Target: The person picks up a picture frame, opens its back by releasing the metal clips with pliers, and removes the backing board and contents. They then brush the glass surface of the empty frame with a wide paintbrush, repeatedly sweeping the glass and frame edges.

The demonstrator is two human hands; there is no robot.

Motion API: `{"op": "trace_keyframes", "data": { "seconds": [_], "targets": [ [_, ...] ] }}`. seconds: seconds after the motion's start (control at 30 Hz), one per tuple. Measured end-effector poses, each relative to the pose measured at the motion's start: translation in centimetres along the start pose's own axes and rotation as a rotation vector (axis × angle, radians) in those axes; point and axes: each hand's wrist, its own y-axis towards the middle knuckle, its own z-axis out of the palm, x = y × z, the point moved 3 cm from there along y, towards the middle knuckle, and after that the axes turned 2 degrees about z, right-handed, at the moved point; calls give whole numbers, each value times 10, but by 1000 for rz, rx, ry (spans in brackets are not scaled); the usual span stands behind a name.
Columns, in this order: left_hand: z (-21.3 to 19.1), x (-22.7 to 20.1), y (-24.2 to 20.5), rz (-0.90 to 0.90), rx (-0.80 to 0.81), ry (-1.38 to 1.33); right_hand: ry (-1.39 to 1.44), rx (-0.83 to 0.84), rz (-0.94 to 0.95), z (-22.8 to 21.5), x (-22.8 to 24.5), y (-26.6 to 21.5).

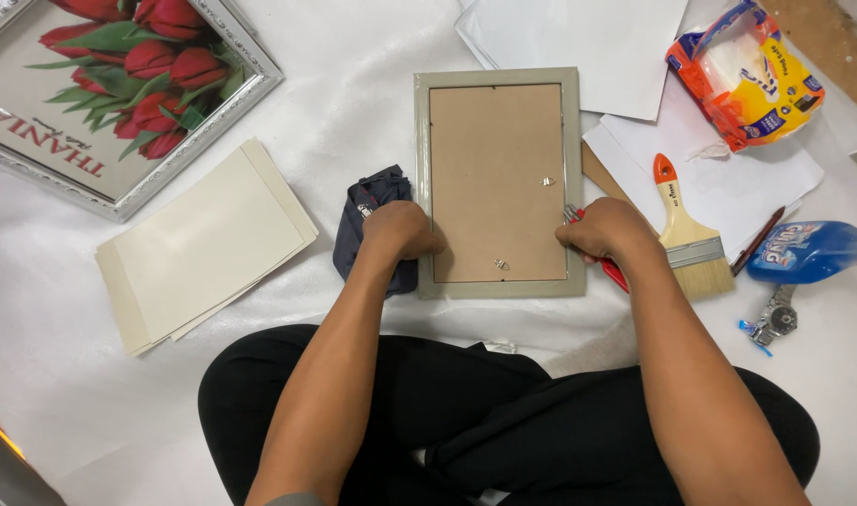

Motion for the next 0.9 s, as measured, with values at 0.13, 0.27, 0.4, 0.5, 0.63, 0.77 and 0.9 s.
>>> {"op": "trace_keyframes", "data": {
  "seconds": [0.13,0.27,0.4,0.5,0.63,0.77,0.9],
  "targets": [
    [9,7,10,-4,-7,-1,-5,18,1,2,-2,6],
    [-10,2,-9,-7,-1,1,-64,50,-13,2,-1,4],
    [-57,-18,-23,-10,-244,-121,-64,-36,10,-14,4,-6],
    [-61,-13,21,-4,-480,-230,14,-155,16,-8,-2,17],
    [-52,-4,73,15,-591,-210,89,-237,0,-1,-11,34],
    [-49,-12,93,64,-623,-127,343,-209,-50,-4,-14,36],
    [-49,-14,97,76,-629,-68,251,-224,-104,-6,-9,31]
  ]
}}
